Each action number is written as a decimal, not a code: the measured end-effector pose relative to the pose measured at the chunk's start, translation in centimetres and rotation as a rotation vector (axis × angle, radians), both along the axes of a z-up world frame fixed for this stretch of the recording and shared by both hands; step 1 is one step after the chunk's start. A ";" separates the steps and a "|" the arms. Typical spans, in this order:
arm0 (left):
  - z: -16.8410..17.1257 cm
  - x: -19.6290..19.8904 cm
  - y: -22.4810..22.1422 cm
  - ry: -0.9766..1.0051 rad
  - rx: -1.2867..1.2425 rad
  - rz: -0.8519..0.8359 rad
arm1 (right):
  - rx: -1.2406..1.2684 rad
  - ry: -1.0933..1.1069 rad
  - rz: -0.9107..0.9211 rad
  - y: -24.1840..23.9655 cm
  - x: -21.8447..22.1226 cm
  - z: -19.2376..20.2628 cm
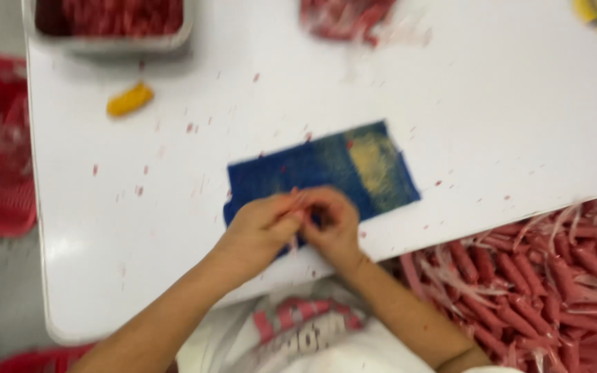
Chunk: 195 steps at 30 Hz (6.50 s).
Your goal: Tying pre-filled sausage casings into individual links by hand on a production table.
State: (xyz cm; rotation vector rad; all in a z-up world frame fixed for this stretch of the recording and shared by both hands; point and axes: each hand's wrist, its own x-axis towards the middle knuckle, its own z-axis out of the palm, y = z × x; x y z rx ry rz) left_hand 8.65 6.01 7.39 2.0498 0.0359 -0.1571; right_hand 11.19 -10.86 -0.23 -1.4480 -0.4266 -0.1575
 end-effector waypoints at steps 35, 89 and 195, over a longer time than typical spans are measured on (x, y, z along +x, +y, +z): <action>-6.9 25.9 2.2 -0.812 0.660 -0.277 | -1.157 0.272 0.047 -17.0 1.3 9.5; 9.3 -3.6 2.1 -0.455 -0.274 -0.518 | -0.724 -0.512 0.290 -5.6 -0.2 7.9; -2.7 42.9 -10.7 -0.572 0.724 0.039 | -1.255 0.698 0.031 -23.0 1.3 10.5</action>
